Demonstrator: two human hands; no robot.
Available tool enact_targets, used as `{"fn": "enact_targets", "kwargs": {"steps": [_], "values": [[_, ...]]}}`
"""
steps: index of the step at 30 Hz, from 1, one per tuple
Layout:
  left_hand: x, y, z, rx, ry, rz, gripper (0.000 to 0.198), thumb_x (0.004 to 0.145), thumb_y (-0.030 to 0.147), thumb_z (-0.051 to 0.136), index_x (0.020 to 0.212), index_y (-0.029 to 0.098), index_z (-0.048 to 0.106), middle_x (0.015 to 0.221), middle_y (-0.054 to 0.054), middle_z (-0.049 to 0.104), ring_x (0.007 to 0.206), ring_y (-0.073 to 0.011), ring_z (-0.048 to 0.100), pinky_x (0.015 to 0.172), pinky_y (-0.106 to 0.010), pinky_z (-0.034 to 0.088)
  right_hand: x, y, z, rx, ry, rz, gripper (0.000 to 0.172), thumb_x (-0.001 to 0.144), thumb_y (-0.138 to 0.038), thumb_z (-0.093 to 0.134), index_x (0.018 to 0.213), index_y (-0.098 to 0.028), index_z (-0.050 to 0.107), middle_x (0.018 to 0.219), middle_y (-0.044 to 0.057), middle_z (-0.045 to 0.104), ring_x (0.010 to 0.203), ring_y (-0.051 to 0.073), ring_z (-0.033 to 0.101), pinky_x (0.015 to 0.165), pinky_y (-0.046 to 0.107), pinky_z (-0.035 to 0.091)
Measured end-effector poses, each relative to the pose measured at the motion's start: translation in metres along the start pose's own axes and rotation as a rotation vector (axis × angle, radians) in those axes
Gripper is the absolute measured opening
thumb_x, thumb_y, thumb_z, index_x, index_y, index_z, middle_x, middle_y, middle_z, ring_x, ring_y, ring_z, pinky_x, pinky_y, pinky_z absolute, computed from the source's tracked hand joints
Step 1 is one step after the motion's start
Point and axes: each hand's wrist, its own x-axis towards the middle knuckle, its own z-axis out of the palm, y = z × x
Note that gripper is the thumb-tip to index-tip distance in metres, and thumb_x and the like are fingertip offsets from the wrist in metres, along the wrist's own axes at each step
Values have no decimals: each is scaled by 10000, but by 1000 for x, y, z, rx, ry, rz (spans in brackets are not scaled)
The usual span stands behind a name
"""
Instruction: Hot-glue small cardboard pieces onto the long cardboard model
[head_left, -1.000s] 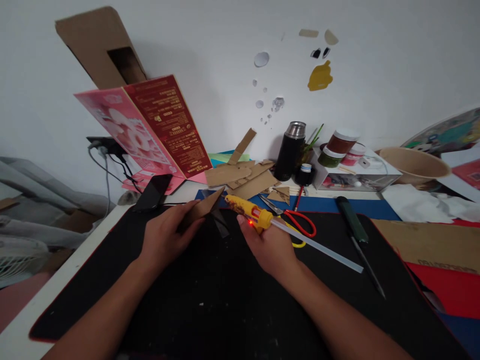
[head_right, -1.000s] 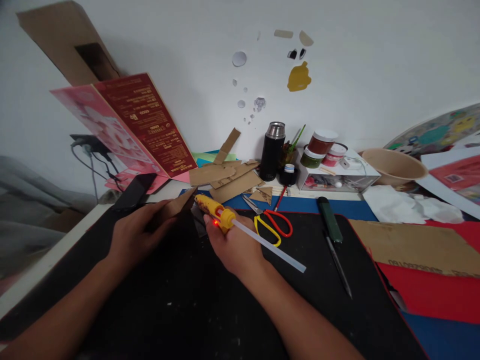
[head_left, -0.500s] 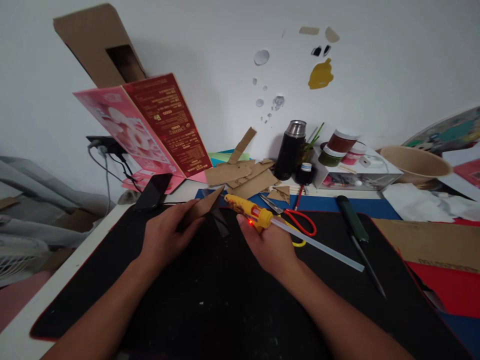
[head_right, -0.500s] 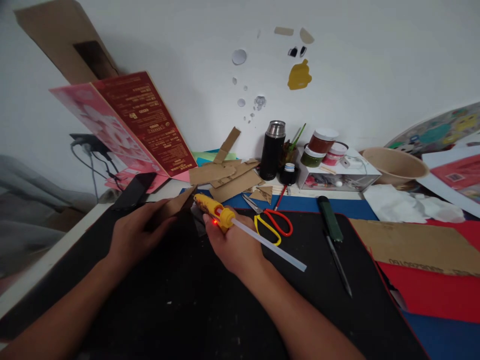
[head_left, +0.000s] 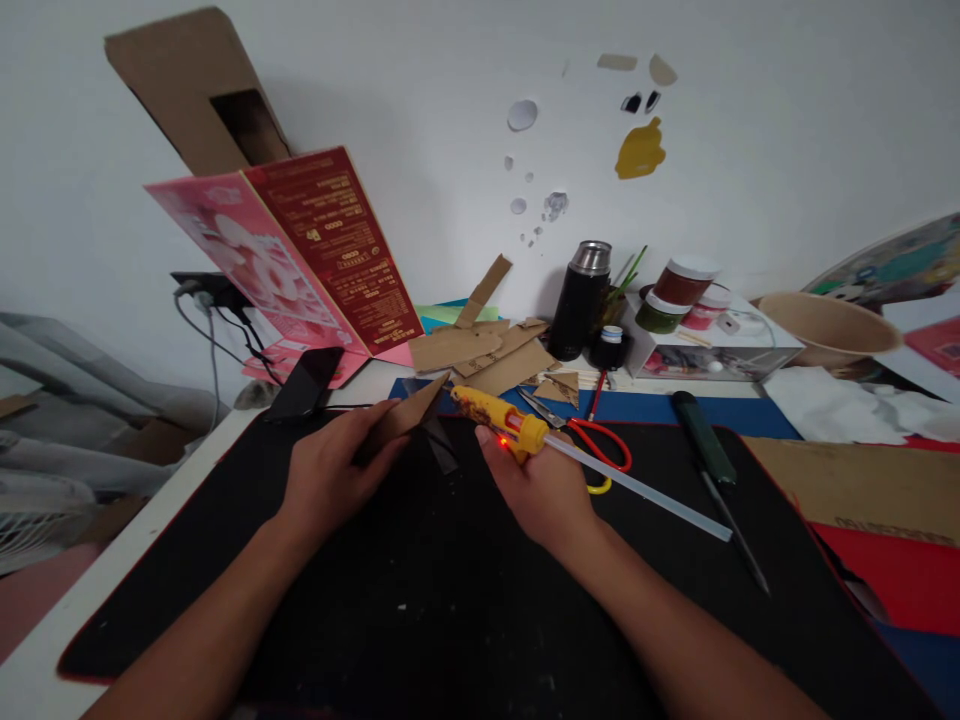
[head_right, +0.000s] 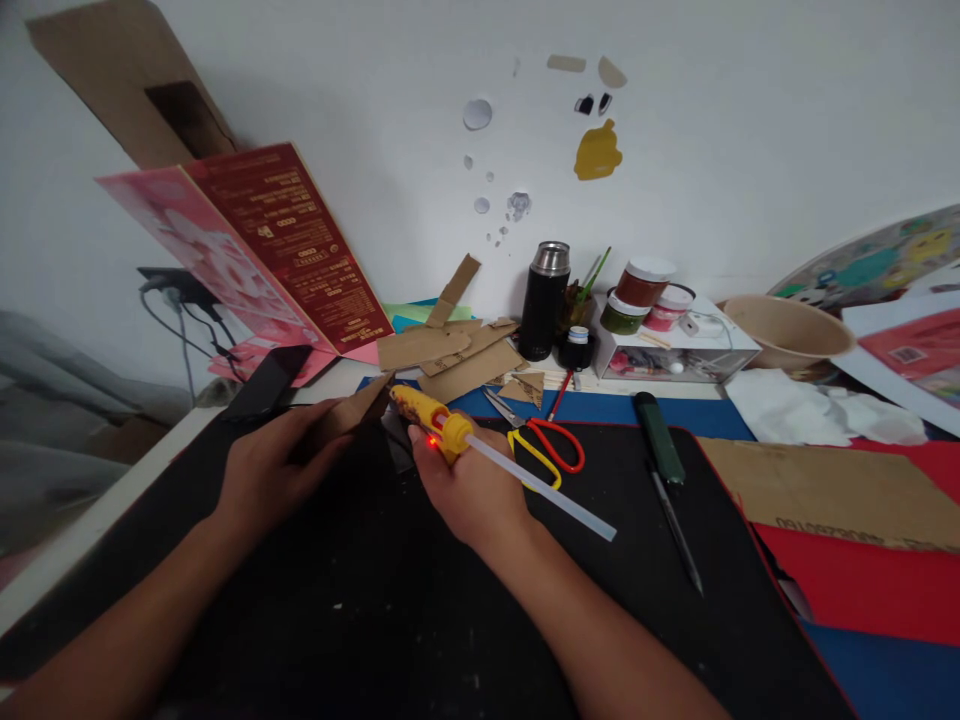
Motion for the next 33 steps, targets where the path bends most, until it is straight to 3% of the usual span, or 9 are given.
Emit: {"fn": "enact_targets", "kwargs": {"steps": [11, 19, 33], "values": [[0, 0, 0, -3, 14, 23, 359, 999, 385, 650, 1305, 198, 656, 1064, -96, 828, 880, -259, 801, 731, -340, 616, 1, -1, -2, 1, -4, 13, 384, 1040, -437, 510, 909, -200, 783, 866, 129, 825, 779, 287, 787, 697, 371, 570], [-1, -1, 1, -16, -13, -55, 364, 985, 411, 636, 1306, 242, 669, 1080, -79, 829, 899, -265, 798, 775, -362, 622, 0, -1, 0, 0, -5, 11, 402, 1038, -454, 503, 880, -203, 774, 844, 127, 823, 787, 297, 790, 704, 385, 580], [0, -1, 0, 0, -25, -64, 365, 991, 429, 609, 1287, 224, 666, 1096, -82, 832, 914, -270, 800, 766, -352, 612, -3, -2, 2, -14, -11, 1, 376, 1035, -453, 533, 1007, -196, 807, 876, 116, 838, 844, 299, 817, 721, 350, 602]]}}
